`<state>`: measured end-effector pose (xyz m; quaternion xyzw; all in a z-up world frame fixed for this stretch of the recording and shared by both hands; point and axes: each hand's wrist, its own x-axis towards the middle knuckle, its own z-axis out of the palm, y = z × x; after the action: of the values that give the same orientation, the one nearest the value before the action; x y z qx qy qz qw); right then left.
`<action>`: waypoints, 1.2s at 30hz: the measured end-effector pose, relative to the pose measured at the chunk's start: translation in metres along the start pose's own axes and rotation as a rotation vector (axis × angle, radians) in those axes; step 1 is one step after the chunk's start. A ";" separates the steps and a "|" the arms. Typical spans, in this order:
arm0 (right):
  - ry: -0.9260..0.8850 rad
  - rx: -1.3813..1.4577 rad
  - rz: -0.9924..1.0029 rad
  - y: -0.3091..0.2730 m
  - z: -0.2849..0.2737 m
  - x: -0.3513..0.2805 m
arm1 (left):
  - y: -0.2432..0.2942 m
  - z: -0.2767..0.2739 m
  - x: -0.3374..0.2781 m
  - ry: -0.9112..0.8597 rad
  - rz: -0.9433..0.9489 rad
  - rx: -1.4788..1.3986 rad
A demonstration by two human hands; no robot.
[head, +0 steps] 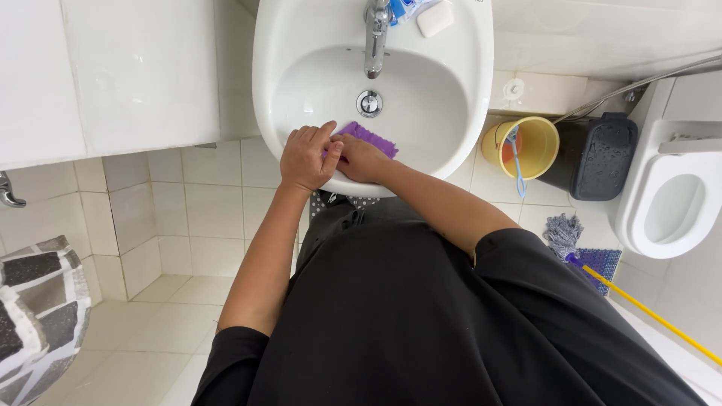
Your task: The person washes their hands at a sink, then uses a purple cloth to wipe the sink basin and faucet. They rinse the cloth under running water and continue wiping the sink surfaces.
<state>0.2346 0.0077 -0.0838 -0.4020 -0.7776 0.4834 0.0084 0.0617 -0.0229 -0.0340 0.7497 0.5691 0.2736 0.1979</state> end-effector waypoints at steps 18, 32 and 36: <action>0.998 -0.558 0.084 0.093 -0.147 -0.093 | 0.002 0.006 -0.001 -0.001 0.015 0.018; 0.956 -0.495 -0.081 0.056 -0.122 0.022 | 0.004 0.007 0.003 0.030 0.048 0.042; 0.923 -0.557 -0.051 0.088 -0.117 0.005 | 0.002 0.006 -0.002 0.022 0.042 0.058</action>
<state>0.3324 0.1167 -0.0899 -0.5405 -0.8014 0.0318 0.2540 0.0664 -0.0248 -0.0379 0.7639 0.5631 0.2692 0.1640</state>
